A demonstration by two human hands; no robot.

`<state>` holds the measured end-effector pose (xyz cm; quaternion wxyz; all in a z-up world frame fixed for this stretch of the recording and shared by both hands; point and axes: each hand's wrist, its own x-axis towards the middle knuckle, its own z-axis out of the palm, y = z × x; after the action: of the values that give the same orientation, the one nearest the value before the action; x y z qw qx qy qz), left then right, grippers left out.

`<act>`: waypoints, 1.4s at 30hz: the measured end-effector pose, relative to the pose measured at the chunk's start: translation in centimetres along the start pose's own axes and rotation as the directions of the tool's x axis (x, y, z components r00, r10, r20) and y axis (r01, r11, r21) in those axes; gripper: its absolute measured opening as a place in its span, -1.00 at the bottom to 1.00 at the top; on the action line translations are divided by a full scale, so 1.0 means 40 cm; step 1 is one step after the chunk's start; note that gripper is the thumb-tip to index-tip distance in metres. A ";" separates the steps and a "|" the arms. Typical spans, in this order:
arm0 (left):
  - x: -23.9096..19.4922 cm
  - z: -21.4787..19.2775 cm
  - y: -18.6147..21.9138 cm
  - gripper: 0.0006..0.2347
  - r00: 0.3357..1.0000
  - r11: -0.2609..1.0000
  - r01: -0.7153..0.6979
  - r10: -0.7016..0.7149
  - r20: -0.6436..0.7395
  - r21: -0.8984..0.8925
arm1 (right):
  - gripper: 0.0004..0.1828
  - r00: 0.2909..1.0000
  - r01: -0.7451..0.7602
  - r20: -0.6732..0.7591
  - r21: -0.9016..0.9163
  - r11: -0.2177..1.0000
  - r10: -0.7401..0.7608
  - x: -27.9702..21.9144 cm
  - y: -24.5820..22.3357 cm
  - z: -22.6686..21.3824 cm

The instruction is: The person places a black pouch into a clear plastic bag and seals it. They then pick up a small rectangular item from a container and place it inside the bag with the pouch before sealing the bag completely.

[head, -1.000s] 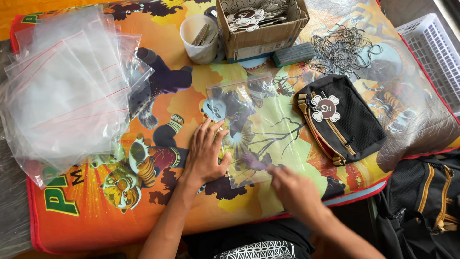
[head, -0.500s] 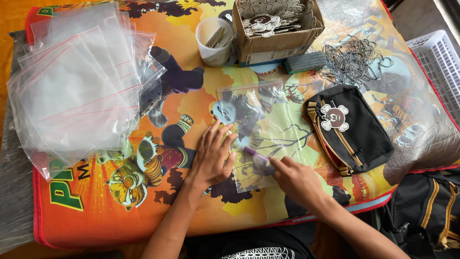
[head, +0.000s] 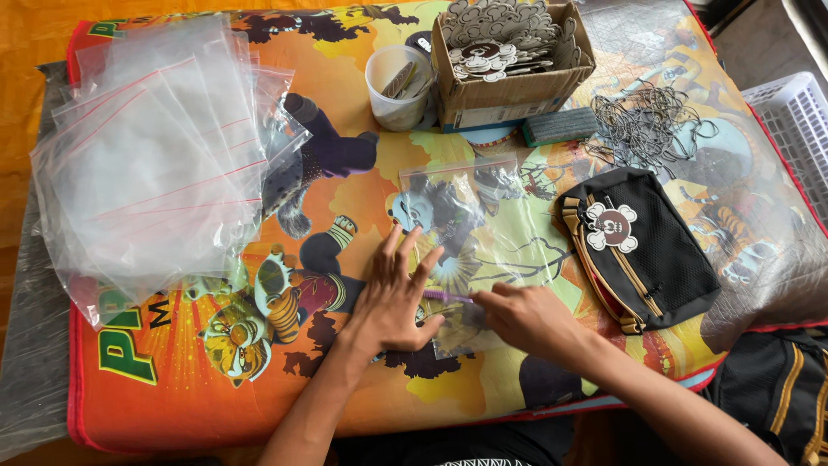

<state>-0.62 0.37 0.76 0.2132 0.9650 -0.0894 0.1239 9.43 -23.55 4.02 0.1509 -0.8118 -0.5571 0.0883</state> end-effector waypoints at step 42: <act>0.005 0.031 -0.004 -0.31 0.993 0.993 0.116 -0.116 0.024 0.008 | -0.65 0.839 -0.518 -0.220 -0.038 0.855 0.498 0.110 0.401 0.056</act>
<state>-0.13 -0.04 -0.33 0.2155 0.9707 -0.0355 0.0998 24.39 -24.48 -3.48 0.1386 -0.9414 -0.3071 0.0156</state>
